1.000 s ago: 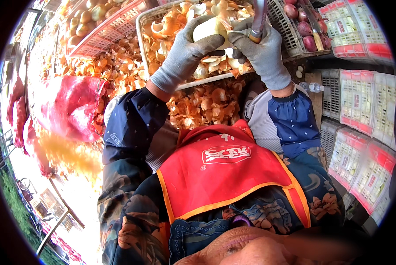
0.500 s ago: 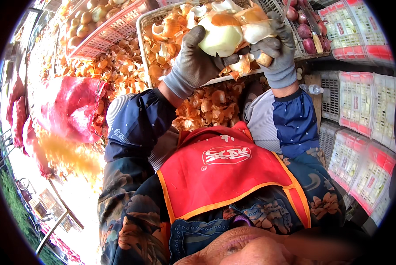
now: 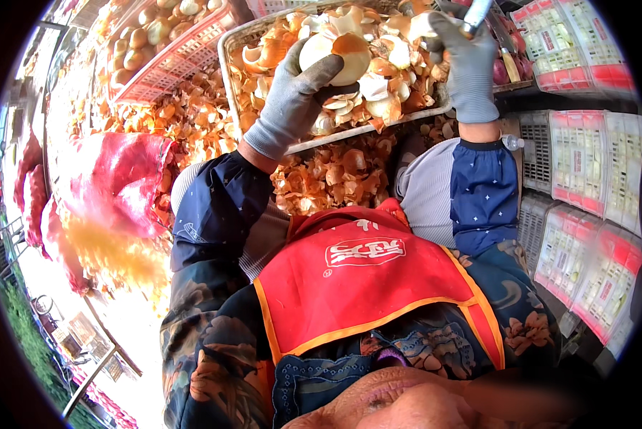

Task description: The person peels onions one by one using a small knife, removing the outer layers and placing the peeled onions into a basket. Onion skins accumulate in a tray below.

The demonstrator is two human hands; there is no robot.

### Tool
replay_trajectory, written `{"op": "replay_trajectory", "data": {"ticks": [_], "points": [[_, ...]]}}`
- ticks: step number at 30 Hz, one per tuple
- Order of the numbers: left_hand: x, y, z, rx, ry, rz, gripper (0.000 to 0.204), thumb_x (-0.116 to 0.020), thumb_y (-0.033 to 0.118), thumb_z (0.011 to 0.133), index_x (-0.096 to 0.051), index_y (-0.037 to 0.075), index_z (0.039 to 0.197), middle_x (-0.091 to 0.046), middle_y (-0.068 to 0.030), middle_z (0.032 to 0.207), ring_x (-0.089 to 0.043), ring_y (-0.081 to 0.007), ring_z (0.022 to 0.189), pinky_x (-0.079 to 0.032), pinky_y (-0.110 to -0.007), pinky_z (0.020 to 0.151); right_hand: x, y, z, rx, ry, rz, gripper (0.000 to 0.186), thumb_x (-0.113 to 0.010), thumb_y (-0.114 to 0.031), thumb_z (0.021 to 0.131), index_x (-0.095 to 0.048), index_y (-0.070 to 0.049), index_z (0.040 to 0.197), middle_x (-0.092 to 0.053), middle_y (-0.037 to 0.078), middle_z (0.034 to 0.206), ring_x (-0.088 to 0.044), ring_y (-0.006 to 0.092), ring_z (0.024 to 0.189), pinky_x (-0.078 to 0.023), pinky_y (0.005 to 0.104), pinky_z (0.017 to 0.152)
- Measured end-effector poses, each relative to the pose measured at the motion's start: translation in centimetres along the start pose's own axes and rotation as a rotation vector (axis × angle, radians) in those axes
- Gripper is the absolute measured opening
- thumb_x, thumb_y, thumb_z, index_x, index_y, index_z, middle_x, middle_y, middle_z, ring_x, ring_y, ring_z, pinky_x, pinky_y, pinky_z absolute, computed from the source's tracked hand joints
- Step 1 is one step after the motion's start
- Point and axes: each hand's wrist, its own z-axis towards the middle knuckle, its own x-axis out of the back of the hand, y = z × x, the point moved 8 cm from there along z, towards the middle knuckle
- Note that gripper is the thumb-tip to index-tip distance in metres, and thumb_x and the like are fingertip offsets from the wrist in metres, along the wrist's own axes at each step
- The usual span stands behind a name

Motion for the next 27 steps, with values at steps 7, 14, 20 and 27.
{"op": "replay_trajectory", "data": {"ticks": [7,14,20,27], "points": [[1.1,0.7,0.4,-0.227,0.108,0.494,0.065,-0.083,0.015,0.073,-0.045,0.000,0.124,-0.060,-0.0098,0.111,-0.062,-0.0170,0.097,-0.054,-0.028,0.082,-6.8,-2.6,-3.1,0.447,-0.358,-0.445,0.054,-0.078,-0.048,0.075,-0.060,-0.002,0.097,-0.061,0.009,0.080,-0.063,0.0213,0.076,-0.051,0.0332,0.070],[-0.5,2.5,-0.5,-0.498,0.114,1.049,0.058,-0.083,0.014,0.071,-0.051,0.000,0.118,-0.063,-0.0082,0.105,-0.064,-0.0164,0.093,-0.054,-0.029,0.082,-7.1,-1.9,-3.6,0.135,-0.352,-0.258,0.024,-0.067,-0.021,0.088,-0.062,0.002,0.091,-0.061,0.007,0.069,-0.062,0.0155,0.060,-0.049,0.0294,0.053],[-0.1,1.2,-0.2,-0.062,-0.031,-0.141,0.063,-0.074,0.025,0.081,-0.043,0.003,0.132,-0.057,-0.0154,0.124,-0.058,-0.0303,0.113,-0.051,-0.049,0.094,-4.0,0.8,-1.9,-0.184,-0.102,0.079,0.015,-0.063,-0.014,0.091,-0.063,0.001,0.091,-0.061,0.005,0.062,-0.057,0.0090,0.048,-0.045,0.0211,0.042],[2.6,-1.8,0.6,0.158,0.118,-0.691,0.066,-0.061,0.054,0.087,-0.044,0.011,0.134,-0.052,-0.0143,0.130,-0.052,-0.0361,0.117,-0.045,-0.051,0.094,-3.5,-1.7,-2.3,-0.204,-0.247,0.778,0.020,-0.064,-0.024,0.089,-0.062,-0.007,0.099,-0.053,0.008,0.058,-0.051,0.0164,0.046,-0.036,0.0255,0.038]]}}
